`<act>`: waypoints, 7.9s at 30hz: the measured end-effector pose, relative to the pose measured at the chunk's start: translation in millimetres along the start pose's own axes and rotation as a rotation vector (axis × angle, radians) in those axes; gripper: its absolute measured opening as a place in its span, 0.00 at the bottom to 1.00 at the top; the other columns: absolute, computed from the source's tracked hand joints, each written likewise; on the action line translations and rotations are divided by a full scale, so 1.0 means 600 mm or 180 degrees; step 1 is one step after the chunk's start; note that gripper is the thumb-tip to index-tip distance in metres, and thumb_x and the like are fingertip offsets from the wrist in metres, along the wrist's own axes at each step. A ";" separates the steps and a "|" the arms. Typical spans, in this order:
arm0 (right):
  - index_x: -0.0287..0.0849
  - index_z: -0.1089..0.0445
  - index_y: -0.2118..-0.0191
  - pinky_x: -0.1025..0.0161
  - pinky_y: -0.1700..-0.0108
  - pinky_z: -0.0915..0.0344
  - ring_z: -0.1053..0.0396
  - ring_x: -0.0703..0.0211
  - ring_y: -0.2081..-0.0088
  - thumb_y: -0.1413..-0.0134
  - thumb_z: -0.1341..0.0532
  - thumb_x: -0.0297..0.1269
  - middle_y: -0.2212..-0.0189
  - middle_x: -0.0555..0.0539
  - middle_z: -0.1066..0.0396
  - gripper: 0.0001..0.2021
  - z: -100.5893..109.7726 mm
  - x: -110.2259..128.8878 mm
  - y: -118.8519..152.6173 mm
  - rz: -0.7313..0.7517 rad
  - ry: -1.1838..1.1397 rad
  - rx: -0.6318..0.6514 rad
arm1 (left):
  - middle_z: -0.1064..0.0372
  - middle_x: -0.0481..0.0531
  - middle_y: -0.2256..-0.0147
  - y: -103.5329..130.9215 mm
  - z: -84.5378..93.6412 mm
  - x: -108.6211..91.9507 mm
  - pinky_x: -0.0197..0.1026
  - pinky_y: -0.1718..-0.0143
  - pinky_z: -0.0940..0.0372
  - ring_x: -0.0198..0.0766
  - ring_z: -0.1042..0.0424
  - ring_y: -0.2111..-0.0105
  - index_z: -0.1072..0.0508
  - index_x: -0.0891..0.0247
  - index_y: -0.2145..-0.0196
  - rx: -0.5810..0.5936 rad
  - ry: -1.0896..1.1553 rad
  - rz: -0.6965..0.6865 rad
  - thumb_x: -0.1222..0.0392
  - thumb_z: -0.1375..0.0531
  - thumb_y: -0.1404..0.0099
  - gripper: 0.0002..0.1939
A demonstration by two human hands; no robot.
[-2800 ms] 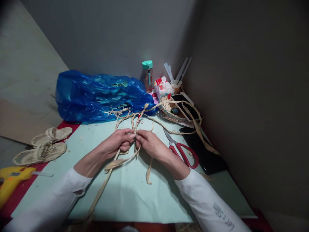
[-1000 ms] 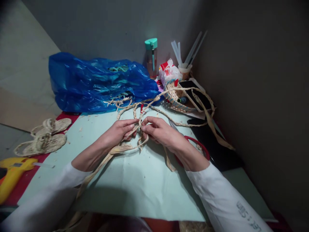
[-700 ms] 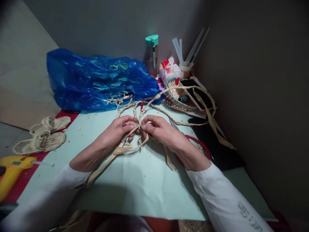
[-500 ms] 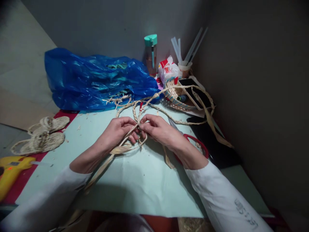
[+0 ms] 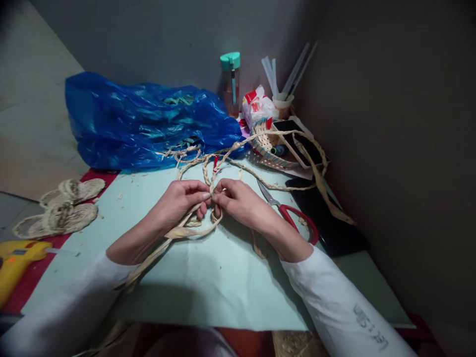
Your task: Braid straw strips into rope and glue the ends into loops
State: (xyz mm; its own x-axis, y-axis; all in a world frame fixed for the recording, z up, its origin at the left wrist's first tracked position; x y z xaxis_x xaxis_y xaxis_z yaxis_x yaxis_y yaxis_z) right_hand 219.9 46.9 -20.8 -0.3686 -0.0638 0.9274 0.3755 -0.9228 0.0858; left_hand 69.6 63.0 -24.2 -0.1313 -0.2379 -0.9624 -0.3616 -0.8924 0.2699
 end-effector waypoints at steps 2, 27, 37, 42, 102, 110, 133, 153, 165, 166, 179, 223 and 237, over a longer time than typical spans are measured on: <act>0.41 0.35 0.69 0.65 0.69 0.44 0.35 0.62 0.74 0.39 0.45 0.36 0.76 0.49 0.27 0.08 0.000 0.007 0.003 0.0032 0.0396 -0.0028 | 0.36 0.46 0.83 -0.002 -0.001 0.004 0.31 0.83 0.42 0.29 0.38 0.85 0.31 0.67 0.74 -0.0026 0.0140 0.0050 0.72 0.43 0.42 0.05; 0.35 0.31 0.53 0.59 0.73 0.56 0.29 0.51 0.70 0.42 0.48 0.25 0.66 0.37 0.25 0.14 -0.078 0.056 0.041 0.0174 0.3201 -0.0486 | 0.50 0.37 0.87 -0.001 0.006 0.019 0.31 0.84 0.61 0.23 0.54 0.87 0.29 0.66 0.74 -0.0131 0.0546 0.0105 0.62 0.37 0.47 0.05; 0.40 0.28 0.62 0.61 0.65 0.44 0.32 0.55 0.68 0.38 0.44 0.48 0.68 0.44 0.26 0.16 -0.003 0.042 0.029 0.0063 0.1105 -0.0957 | 0.41 0.41 0.84 0.005 0.005 0.004 0.28 0.85 0.62 0.19 0.53 0.87 0.28 0.69 0.72 -0.0045 0.0965 0.0202 0.67 0.35 0.47 0.05; 0.38 0.34 0.67 0.66 0.70 0.44 0.38 0.64 0.73 0.47 0.38 0.47 0.73 0.50 0.35 0.15 -0.041 0.011 0.002 -0.0123 -0.1404 -0.0088 | 0.37 0.43 0.82 0.011 0.005 0.004 0.28 0.84 0.50 0.22 0.44 0.86 0.28 0.68 0.69 -0.0057 0.0940 0.0307 0.69 0.37 0.45 0.04; 0.38 0.32 0.73 0.66 0.67 0.42 0.37 0.63 0.73 0.41 0.47 0.36 0.76 0.49 0.30 0.13 -0.021 0.003 0.003 0.0340 0.0017 -0.0630 | 0.39 0.45 0.75 0.008 -0.017 0.013 0.30 0.81 0.52 0.24 0.45 0.82 0.35 0.66 0.69 0.0477 0.0590 0.0065 0.59 0.40 0.41 0.09; 0.40 0.29 0.67 0.62 0.71 0.52 0.32 0.58 0.73 0.42 0.47 0.26 0.73 0.43 0.25 0.10 -0.027 0.037 0.031 -0.0121 0.2451 -0.0492 | 0.38 0.44 0.83 0.008 -0.012 0.021 0.32 0.84 0.58 0.25 0.49 0.85 0.32 0.65 0.75 0.0000 0.0004 -0.0052 0.62 0.41 0.43 0.05; 0.40 0.28 0.62 0.63 0.61 0.41 0.31 0.57 0.65 0.36 0.46 0.38 0.67 0.45 0.25 0.11 -0.004 0.070 0.050 0.0491 0.1287 -0.1503 | 0.45 0.39 0.83 0.015 0.002 -0.002 0.31 0.82 0.62 0.22 0.55 0.85 0.28 0.68 0.70 0.0139 0.1065 0.0048 0.63 0.35 0.46 0.07; 0.40 0.35 0.80 0.66 0.72 0.49 0.44 0.65 0.77 0.41 0.48 0.37 0.83 0.53 0.38 0.17 -0.026 0.017 0.019 0.0097 0.0271 -0.0655 | 0.28 0.48 0.75 0.056 0.005 -0.054 0.39 0.69 0.44 0.37 0.32 0.74 0.34 0.60 0.72 -0.0225 -0.2525 -0.0835 0.64 0.47 0.35 0.08; 0.37 0.30 0.73 0.67 0.75 0.55 0.50 0.69 0.78 0.45 0.38 0.41 0.79 0.54 0.39 0.12 -0.026 -0.002 0.018 -0.0144 -0.1551 -0.0389 | 0.30 0.50 0.78 0.063 -0.031 -0.036 0.39 0.73 0.45 0.35 0.36 0.79 0.30 0.63 0.77 0.0499 -0.2149 -0.0680 0.59 0.45 0.36 0.13; 0.37 0.31 0.75 0.66 0.75 0.55 0.50 0.69 0.79 0.45 0.38 0.41 0.79 0.54 0.39 0.13 -0.023 0.002 0.019 -0.0138 -0.1474 -0.0403 | 0.33 0.49 0.80 0.056 -0.021 -0.039 0.38 0.76 0.46 0.33 0.39 0.81 0.31 0.63 0.78 0.0488 -0.1700 -0.0517 0.56 0.45 0.35 0.15; 0.39 0.34 0.74 0.67 0.74 0.54 0.51 0.68 0.77 0.46 0.37 0.45 0.79 0.54 0.43 0.14 -0.003 -0.011 0.012 -0.0258 -0.1605 -0.0279 | 0.34 0.47 0.77 0.021 0.010 -0.025 0.38 0.71 0.43 0.34 0.36 0.78 0.27 0.62 0.63 0.0689 -0.2327 -0.0932 0.59 0.52 0.31 0.14; 0.41 0.34 0.70 0.63 0.59 0.41 0.33 0.58 0.67 0.37 0.49 0.36 0.72 0.48 0.30 0.13 -0.038 0.011 0.015 0.0329 0.0157 -0.0338 | 0.39 0.45 0.81 0.012 -0.013 0.030 0.32 0.83 0.56 0.27 0.48 0.84 0.36 0.64 0.73 0.0438 0.0479 -0.0018 0.63 0.46 0.45 0.02; 0.39 0.33 0.60 0.59 0.75 0.61 0.25 0.49 0.73 0.37 0.52 0.28 0.75 0.39 0.25 0.11 -0.066 0.050 0.051 -0.0440 0.3562 -0.0245 | 0.32 0.48 0.79 0.026 0.000 0.035 0.36 0.74 0.45 0.32 0.37 0.78 0.26 0.66 0.76 -0.0362 -0.0409 -0.0217 0.59 0.40 0.44 0.08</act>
State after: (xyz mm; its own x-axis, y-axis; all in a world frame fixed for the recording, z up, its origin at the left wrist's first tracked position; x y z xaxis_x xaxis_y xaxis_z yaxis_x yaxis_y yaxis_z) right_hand 186.3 1.6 -4.6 -0.9718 -0.2280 0.0609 0.2333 -0.9668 0.1039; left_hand 61.1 44.2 -40.0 -0.2294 -0.1310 -0.9645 -0.2680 -0.9441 0.1919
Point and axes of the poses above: each hand's wrist, its own y-axis away from the middle knuckle, its own z-axis out of the back of the hand, x = y × z, the point moved 3 cm from there along -y, towards the middle knuckle
